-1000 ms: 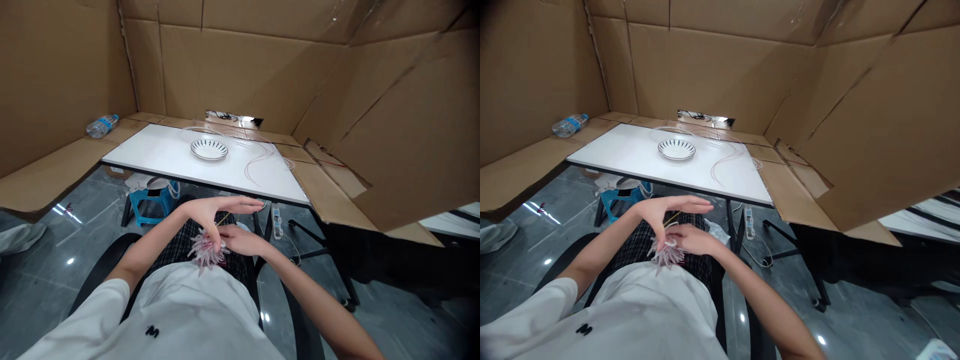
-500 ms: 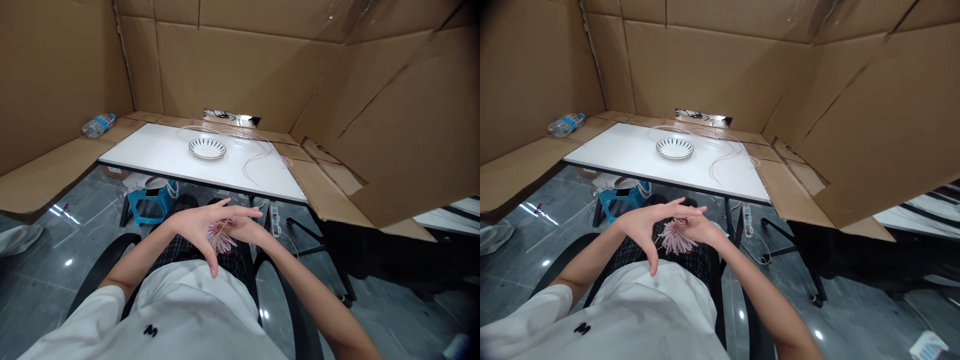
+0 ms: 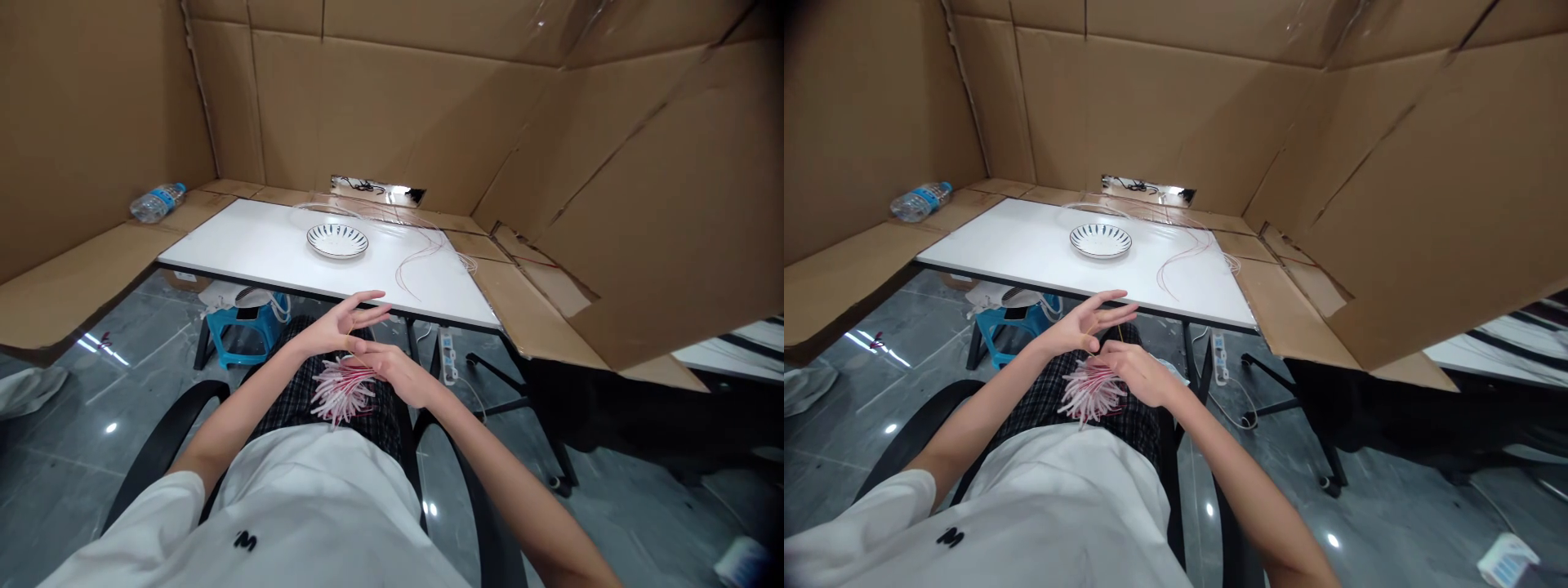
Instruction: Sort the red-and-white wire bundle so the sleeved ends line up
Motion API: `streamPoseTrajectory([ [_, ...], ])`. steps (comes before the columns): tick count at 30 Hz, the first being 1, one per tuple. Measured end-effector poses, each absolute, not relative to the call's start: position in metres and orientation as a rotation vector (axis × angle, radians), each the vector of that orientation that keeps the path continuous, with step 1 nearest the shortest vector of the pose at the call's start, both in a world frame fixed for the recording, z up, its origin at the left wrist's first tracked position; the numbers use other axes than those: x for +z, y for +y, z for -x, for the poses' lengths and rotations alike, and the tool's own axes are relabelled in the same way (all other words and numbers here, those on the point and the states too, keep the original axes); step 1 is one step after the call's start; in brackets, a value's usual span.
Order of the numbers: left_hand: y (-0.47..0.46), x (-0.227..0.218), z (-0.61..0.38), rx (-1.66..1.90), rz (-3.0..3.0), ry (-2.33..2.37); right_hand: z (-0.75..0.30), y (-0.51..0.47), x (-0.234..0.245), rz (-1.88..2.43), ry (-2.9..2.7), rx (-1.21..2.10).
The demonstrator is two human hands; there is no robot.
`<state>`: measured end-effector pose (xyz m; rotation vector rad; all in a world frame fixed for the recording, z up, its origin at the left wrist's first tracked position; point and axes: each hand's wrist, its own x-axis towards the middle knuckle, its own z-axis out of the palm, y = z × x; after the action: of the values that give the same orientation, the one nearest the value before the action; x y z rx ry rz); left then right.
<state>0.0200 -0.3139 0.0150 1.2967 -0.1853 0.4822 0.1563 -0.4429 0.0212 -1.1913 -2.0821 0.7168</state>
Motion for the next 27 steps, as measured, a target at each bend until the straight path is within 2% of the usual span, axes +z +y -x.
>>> streamPoseTrajectory([
  [3, -0.312, 0.011, -0.022, 0.510, -1.227, -0.106, -0.156, -0.450, 0.017, 1.146, -2.065, 0.579],
  [12, -0.324, 0.011, -0.024, 0.811, -1.251, 0.144, -0.148, -0.463, 0.011, 1.339, -2.002, -0.160],
  [18, -0.326, 0.006, -0.031, 0.875, -1.378, 0.367, -0.142, -0.465, 0.009, 1.241, -2.023, -0.585],
  [22, -0.321, -0.003, -0.039, 0.825, -1.364, 0.458, -0.138, -0.464, 0.008, 1.215, -1.925, -0.566],
  [27, -0.322, 0.003, -0.040, 0.872, -1.406, 0.573, -0.129, -0.455, -0.004, 1.407, -1.659, -0.265],
])
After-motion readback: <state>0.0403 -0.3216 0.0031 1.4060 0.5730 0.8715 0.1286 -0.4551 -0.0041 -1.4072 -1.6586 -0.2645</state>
